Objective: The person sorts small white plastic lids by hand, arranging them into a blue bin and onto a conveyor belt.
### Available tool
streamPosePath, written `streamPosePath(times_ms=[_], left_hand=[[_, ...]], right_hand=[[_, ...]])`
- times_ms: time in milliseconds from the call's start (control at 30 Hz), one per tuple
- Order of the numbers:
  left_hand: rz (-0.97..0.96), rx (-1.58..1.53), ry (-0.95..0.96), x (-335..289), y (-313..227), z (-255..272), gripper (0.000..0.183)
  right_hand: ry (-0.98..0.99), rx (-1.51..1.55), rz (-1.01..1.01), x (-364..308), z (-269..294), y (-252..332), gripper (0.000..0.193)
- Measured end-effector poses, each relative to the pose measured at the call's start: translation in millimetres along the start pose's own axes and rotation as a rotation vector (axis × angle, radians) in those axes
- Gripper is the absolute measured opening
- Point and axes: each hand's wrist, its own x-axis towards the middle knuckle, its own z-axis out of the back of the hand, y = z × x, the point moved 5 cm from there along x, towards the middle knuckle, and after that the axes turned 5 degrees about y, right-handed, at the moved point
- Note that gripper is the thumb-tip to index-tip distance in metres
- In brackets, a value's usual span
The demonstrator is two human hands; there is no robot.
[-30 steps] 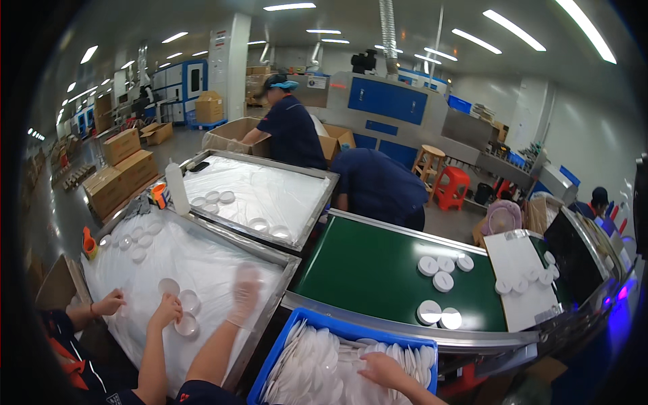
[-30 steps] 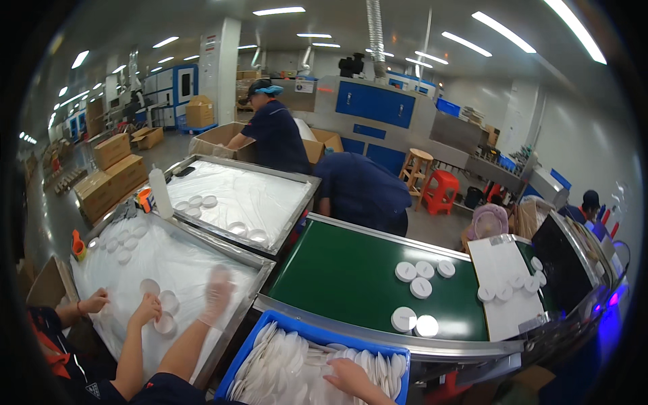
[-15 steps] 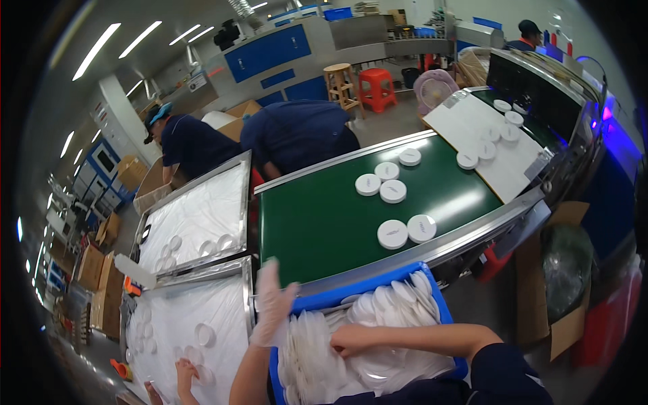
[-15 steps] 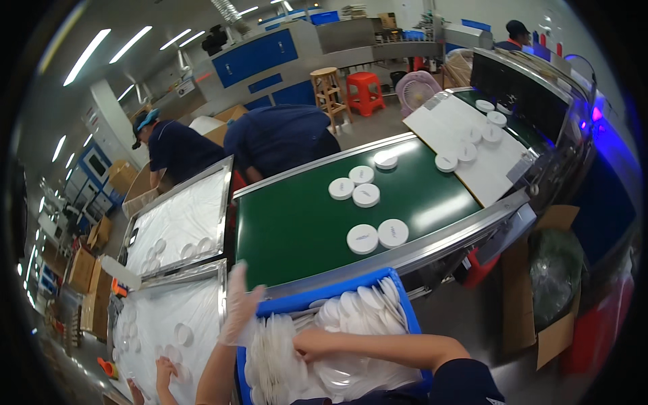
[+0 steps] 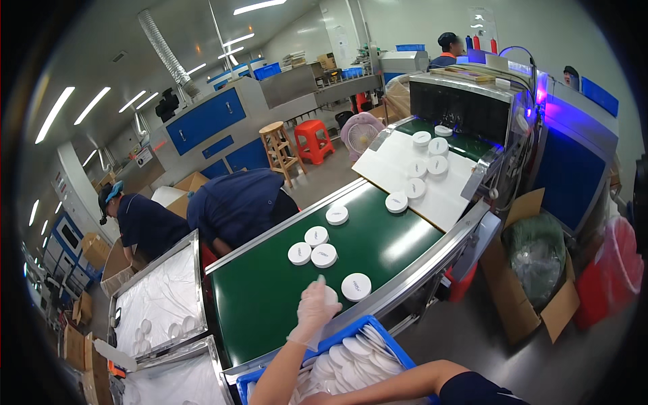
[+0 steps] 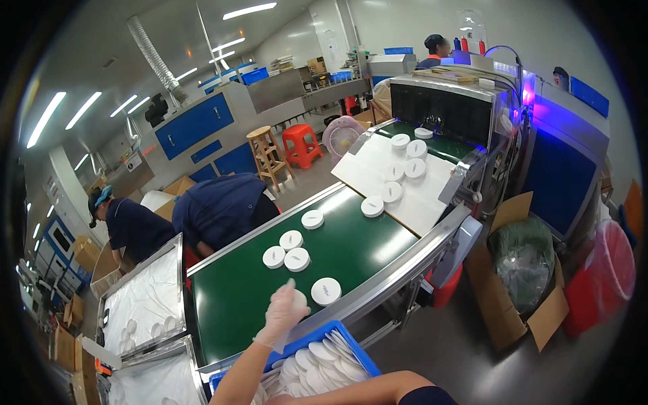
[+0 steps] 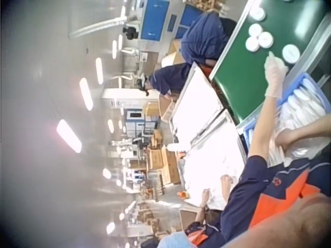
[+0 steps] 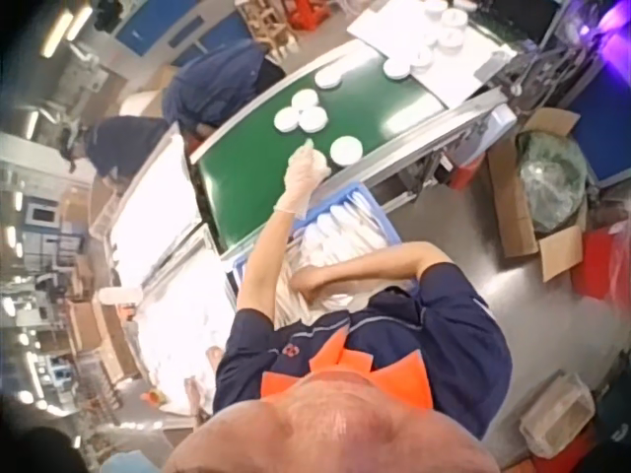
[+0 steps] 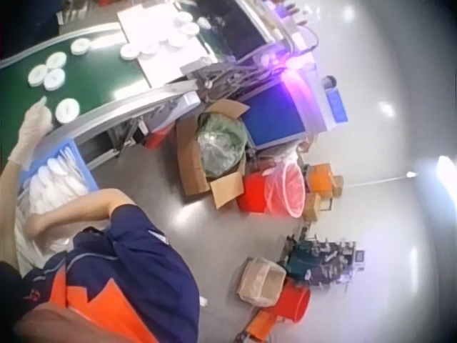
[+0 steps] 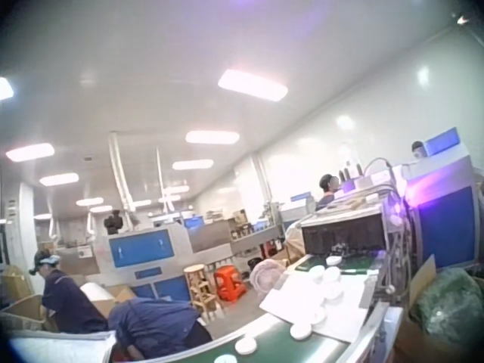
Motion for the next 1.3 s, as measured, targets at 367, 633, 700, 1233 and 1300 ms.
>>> streamPosePath(times_ms=[367,633,700,1233,1300], left_hand=[[0.242,-1.255,-0.312,-137,106,41,0.049],[0.266,-1.625,-0.492,-168,125,43,0.047],[0.189,-1.588,-0.505,-168,127,44,0.048],[0.458,-1.307,-0.534,-186,82,69,0.022],[0.476,-1.097,-0.574,-192,96,67,0.014]], right_hand=[[-0.086,0.059,-0.149,-6,21,-7,0.017],[-0.599,0.172,-0.229,-43,127,-19,0.008],[-0.753,0.176,-0.218,-47,158,-18,0.009],[-0.866,0.468,-0.181,-30,155,-30,0.015],[-0.853,0.382,-0.229,-25,151,-28,0.017]])
